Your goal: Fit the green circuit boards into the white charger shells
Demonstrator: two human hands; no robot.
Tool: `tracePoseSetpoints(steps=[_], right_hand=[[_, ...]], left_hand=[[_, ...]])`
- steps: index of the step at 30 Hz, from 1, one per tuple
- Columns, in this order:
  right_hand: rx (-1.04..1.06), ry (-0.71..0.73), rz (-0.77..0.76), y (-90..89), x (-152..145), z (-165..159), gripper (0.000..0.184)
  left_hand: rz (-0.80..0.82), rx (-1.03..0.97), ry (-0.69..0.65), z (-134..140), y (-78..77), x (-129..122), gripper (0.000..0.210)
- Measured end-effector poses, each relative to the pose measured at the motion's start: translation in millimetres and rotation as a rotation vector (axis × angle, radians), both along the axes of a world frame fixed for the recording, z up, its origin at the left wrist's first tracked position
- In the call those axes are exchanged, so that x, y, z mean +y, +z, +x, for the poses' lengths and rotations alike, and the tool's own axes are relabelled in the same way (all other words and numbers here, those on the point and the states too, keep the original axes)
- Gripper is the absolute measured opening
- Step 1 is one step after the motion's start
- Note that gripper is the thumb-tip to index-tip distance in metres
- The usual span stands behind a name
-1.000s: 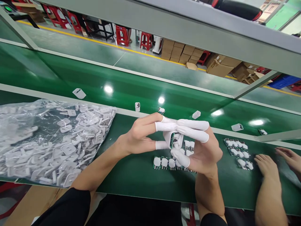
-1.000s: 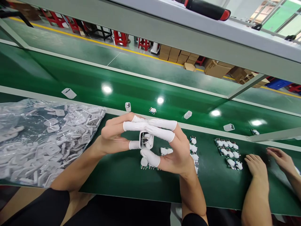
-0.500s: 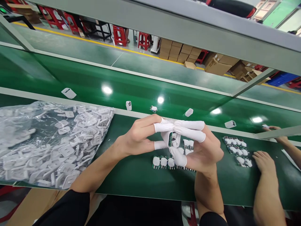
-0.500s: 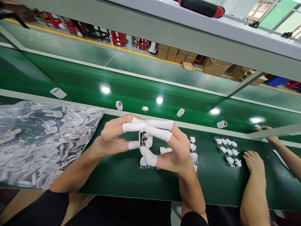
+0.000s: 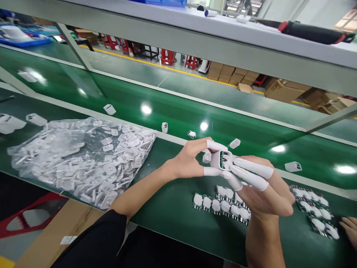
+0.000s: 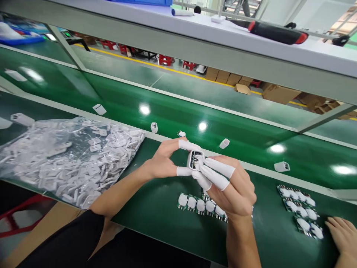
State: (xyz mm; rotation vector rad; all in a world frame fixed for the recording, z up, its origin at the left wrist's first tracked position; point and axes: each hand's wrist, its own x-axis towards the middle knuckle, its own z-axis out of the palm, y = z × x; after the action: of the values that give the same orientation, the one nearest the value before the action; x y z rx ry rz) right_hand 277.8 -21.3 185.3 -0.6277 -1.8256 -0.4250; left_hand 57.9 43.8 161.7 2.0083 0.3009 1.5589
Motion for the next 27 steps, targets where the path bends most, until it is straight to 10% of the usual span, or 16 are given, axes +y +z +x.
tracePoseSetpoints(steps=[20,27], right_hand=[[-0.236,-0.004,-0.253,-13.3,20.8,19.6,0.034],[0.169,-0.047,-0.57,-23.8,107.2,-20.5,0.024]], left_hand=[[-0.505,0.158,-0.062,12.0,-22.9,7.7,0.043],[-0.615,-0.157,-0.024,-24.0,-7.9,36.0,0.064]])
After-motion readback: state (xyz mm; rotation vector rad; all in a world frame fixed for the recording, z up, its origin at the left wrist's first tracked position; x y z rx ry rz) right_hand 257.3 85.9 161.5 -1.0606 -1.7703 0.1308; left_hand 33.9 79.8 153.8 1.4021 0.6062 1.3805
